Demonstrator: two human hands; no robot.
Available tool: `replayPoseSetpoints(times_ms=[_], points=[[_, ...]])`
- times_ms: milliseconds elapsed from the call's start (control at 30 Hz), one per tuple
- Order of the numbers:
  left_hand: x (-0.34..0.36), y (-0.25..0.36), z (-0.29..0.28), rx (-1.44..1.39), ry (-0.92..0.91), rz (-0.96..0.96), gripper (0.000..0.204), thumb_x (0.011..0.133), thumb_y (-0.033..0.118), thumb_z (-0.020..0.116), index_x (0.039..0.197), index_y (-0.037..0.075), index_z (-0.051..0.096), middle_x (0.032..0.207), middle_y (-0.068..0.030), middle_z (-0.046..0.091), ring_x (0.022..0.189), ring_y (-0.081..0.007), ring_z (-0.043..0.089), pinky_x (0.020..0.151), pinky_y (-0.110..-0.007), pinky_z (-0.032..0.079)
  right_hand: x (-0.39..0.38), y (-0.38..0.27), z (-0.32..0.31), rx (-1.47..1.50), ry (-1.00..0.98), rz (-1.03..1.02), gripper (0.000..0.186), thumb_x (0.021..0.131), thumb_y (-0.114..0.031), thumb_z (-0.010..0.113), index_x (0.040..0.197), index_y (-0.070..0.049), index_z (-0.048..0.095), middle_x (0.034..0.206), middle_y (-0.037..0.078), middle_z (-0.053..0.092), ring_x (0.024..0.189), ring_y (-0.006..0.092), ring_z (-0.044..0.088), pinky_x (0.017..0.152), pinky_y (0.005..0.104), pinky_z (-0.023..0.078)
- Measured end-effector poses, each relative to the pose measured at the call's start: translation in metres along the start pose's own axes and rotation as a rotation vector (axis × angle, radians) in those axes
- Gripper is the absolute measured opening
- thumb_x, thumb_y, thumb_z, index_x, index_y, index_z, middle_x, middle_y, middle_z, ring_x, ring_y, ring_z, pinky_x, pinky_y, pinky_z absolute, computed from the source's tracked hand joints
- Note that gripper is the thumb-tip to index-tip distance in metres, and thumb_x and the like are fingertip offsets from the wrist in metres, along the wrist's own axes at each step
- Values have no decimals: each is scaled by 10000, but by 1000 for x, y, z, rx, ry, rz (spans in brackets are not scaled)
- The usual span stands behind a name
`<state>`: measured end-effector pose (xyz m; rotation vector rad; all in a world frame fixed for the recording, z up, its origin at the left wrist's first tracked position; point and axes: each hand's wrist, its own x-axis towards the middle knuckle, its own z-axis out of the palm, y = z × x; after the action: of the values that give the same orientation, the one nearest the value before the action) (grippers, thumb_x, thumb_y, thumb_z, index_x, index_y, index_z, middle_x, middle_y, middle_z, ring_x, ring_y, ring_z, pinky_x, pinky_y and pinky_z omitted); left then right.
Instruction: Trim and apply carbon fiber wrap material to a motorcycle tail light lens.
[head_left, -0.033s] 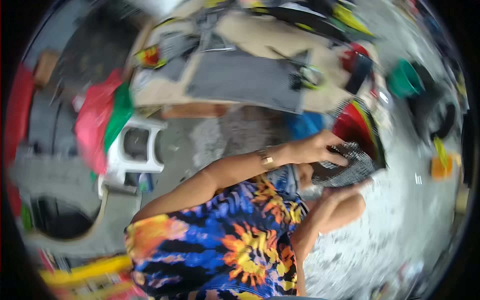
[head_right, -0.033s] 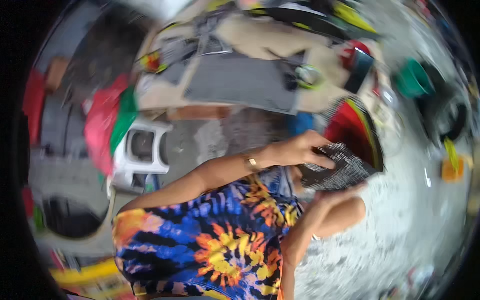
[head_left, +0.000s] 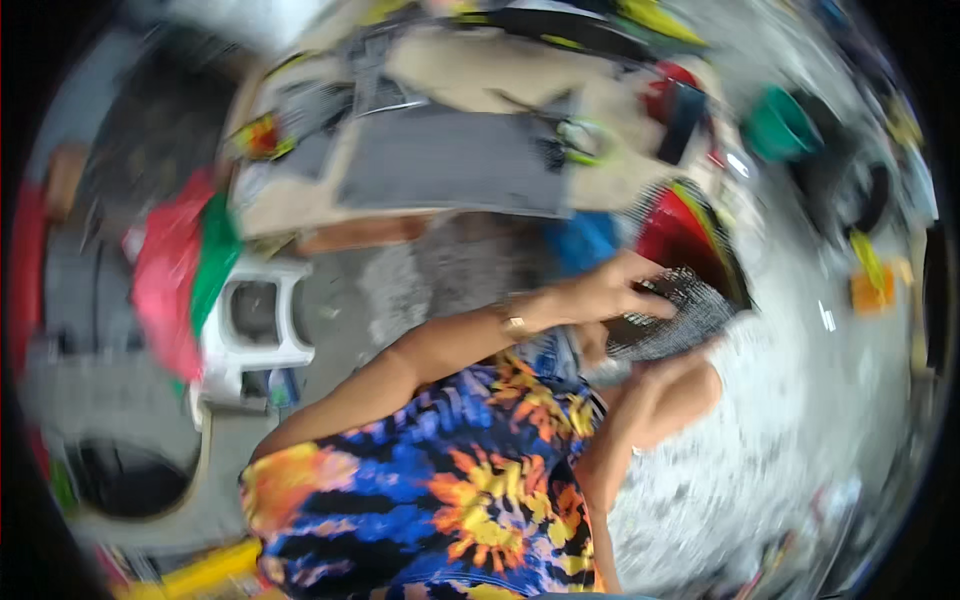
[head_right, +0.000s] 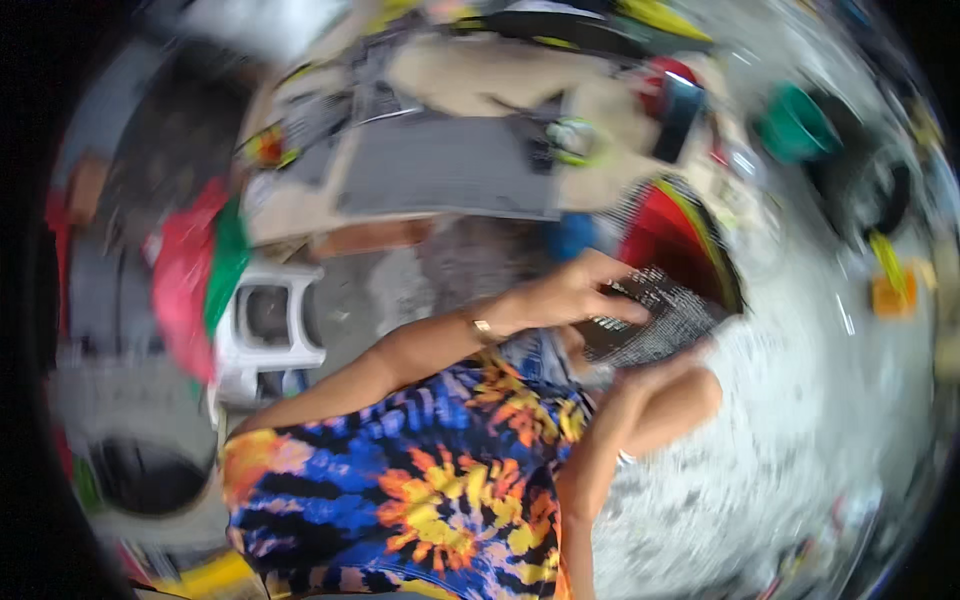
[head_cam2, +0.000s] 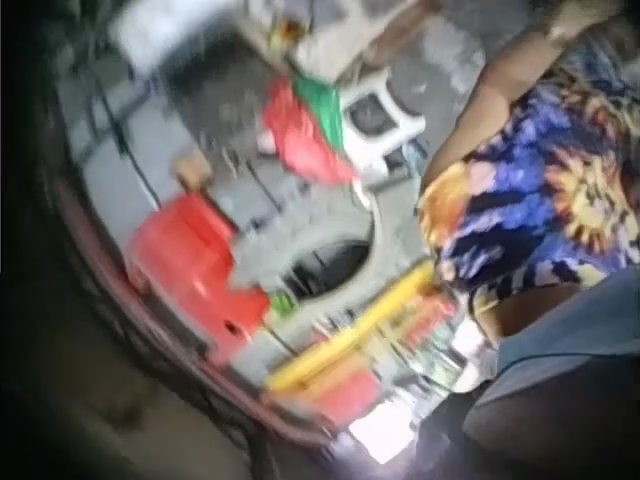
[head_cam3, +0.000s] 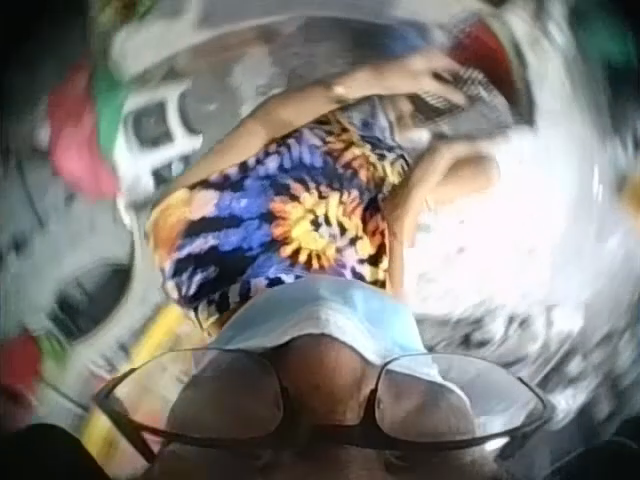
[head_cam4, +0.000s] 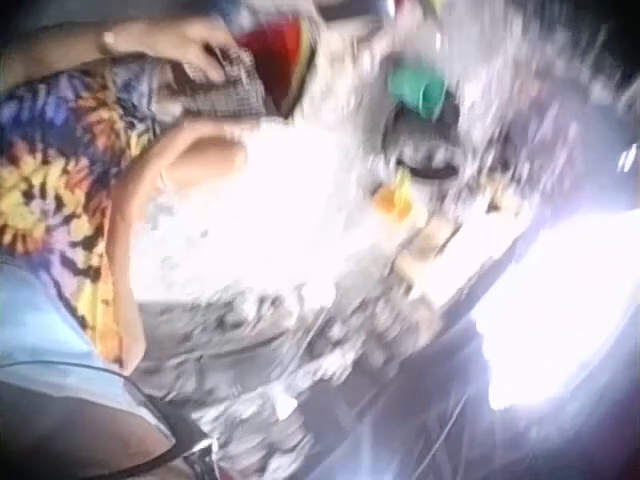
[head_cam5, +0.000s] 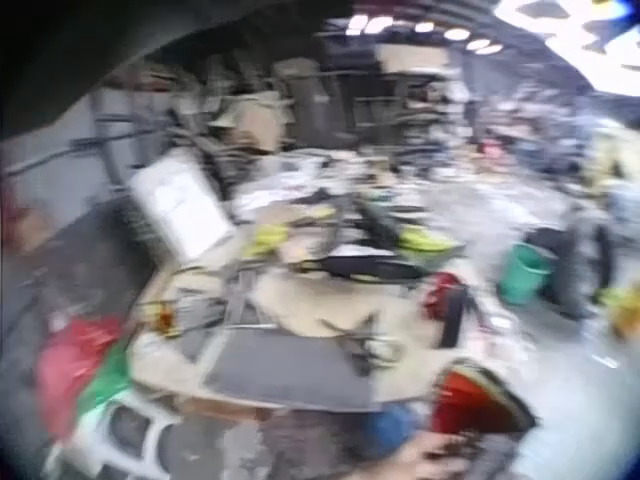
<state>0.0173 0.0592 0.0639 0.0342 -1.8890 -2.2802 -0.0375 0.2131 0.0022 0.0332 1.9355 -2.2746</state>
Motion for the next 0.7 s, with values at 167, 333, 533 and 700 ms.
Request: replayPoseSetpoints(times_ms=[167, 333, 533, 700], points=[[7, -6, 20, 142, -40, -89, 234, 880, 84, 711, 1072, -48, 688, 915, -1, 713, 809, -44, 585, 736, -247, 511, 25, 76, -43, 2, 66, -93, 557, 1078, -342, 322, 1424, 90, 383, 1442, 171, 451, 1305, 261, 436, 1120, 342, 298], [-8, -34, 56, 143, -75, -112, 207, 899, 157, 714, 969, -35, 680, 804, -66, 706, 751, -42, 590, 659, -251, 497, -18, -47, -49, -334, 100, 2, 672, 1056, -499, 255, 1399, 52, 430, 1339, 122, 504, 1227, 235, 470, 1088, 353, 326], [-3, -38, 77, 253, -124, -127, 182, 894, 145, 716, 966, -17, 676, 822, -81, 730, 707, -102, 663, 628, -262, 500, -26, 6, -76, -27, 201, -189, 764, 1027, -596, 220, 1516, -14, 297, 1436, 133, 436, 1299, 264, 420, 1123, 382, 275], [4, -44, 78, 184, -111, -139, 205, 890, 162, 724, 994, -2, 658, 781, -73, 716, 681, -82, 644, 614, -256, 500, -32, 4, -82, 386, 182, -18, 728, 1035, -563, 256, 1544, -43, 239, 1549, 121, 333, 1389, 262, 351, 1157, 383, 236]])
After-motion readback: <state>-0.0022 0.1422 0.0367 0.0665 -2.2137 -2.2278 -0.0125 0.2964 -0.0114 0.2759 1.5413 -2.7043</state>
